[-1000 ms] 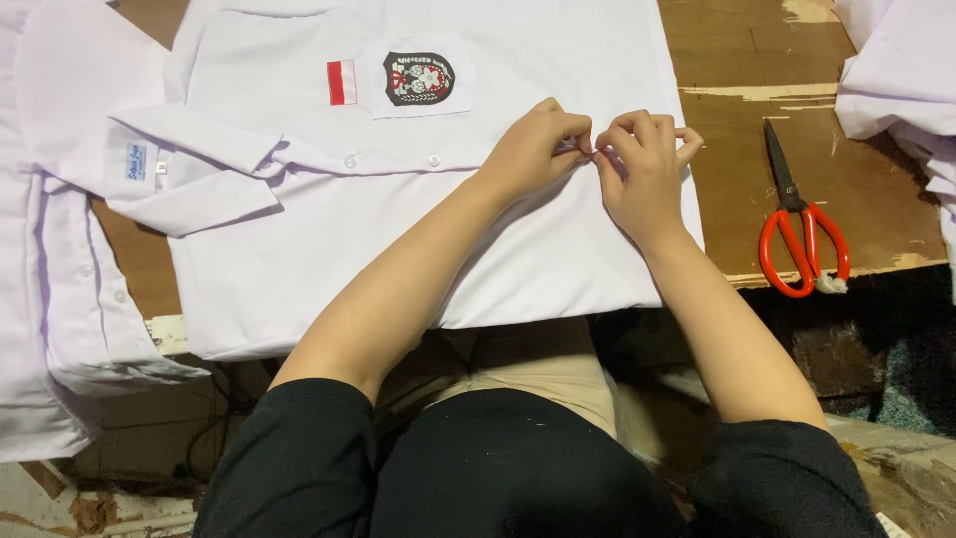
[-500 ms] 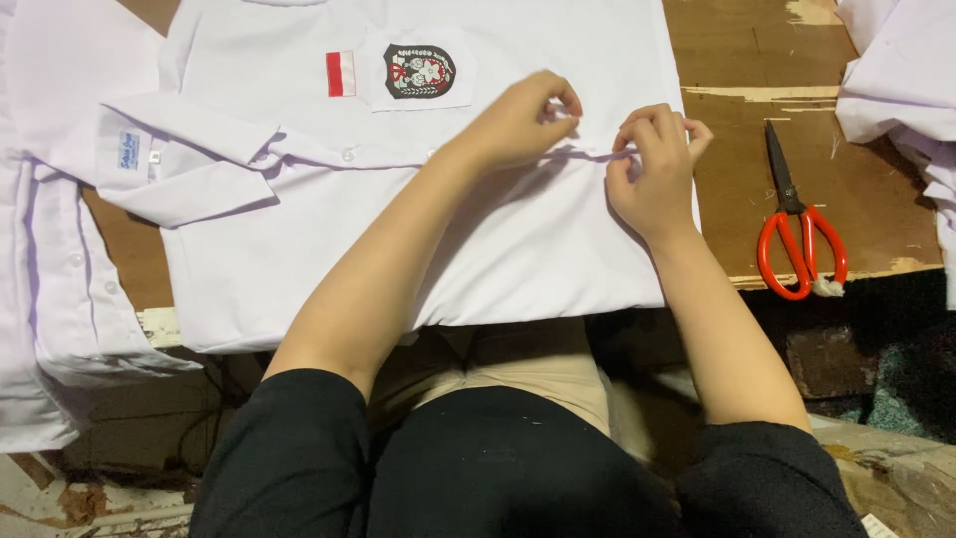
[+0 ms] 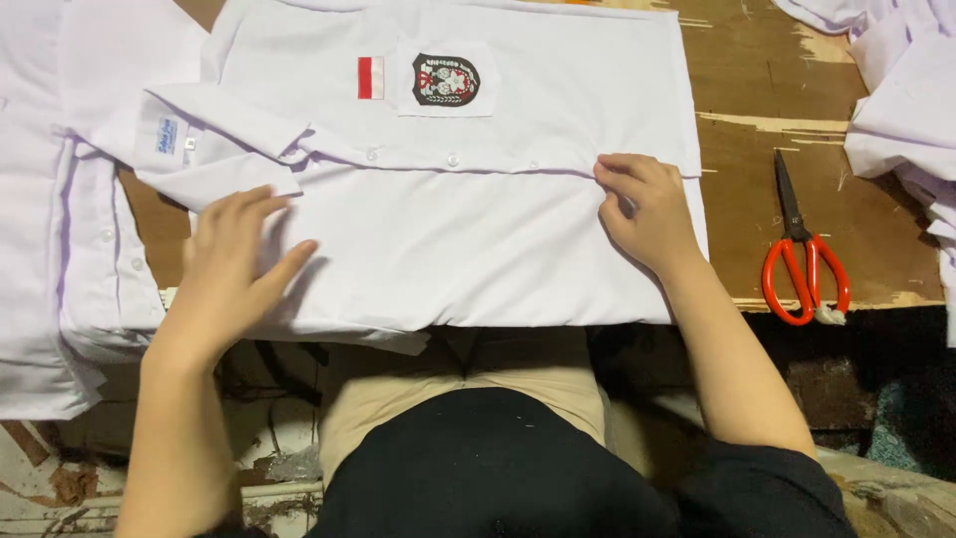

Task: Folding a white school shirt, trimming loose threads with scissors, and buttoning it.

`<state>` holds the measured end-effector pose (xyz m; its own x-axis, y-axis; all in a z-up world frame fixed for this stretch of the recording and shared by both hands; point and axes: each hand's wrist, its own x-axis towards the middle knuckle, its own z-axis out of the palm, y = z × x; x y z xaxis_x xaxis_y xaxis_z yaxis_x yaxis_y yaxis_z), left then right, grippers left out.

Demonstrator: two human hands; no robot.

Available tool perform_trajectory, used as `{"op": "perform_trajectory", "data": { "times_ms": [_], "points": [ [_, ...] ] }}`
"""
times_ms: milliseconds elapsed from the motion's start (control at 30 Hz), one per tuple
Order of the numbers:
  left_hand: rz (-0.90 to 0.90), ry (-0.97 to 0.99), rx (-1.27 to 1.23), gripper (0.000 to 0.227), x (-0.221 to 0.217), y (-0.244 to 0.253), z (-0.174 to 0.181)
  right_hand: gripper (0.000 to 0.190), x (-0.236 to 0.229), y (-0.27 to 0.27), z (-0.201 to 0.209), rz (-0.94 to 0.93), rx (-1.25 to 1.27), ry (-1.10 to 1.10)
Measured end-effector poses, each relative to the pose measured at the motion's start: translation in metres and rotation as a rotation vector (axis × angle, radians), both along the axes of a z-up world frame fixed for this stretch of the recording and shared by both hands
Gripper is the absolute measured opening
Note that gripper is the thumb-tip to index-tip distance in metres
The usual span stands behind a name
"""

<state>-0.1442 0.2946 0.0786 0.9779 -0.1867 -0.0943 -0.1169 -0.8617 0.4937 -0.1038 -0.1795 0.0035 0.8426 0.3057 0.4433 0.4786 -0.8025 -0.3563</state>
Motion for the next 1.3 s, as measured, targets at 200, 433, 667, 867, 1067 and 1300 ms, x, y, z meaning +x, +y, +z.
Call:
{"op": "perform_trajectory", "data": {
  "times_ms": [200, 433, 667, 867, 1067, 1300],
  "points": [
    [0.242, -0.104, -0.058, 0.061, -0.04, 0.035, -0.022, 0.05, -0.022, 0.014, 0.059, -0.129, -0.039, 0.565],
    [0.372, -0.304, -0.072, 0.037, -0.03, 0.029, -0.05, 0.074, -0.053, -0.013, 0.058, -0.489, -0.212, 0.725],
    [0.461, -0.306, -0.205, 0.049, -0.05, 0.015, -0.029, 0.041, -0.119, -0.057, -0.007, -0.793, -0.088, 0.199],
    [0.623, -0.328, -0.22, 0.039, -0.083, 0.015, -0.044, 0.027, -0.156, -0.048, 0.009, -0.835, -0.045, 0.271],
    [0.775, -0.314, -0.542, 0.03, -0.104, 0.016, -0.073, 0.034, -0.156, -0.034, 0.024, -0.865, 0.029, 0.465],
    [0.812, 0.044, -0.955, 0.041, -0.108, 0.012, -0.105, 0.021, -0.159, -0.03, 0.024, -0.889, 0.178, 0.414]
  ]
}}
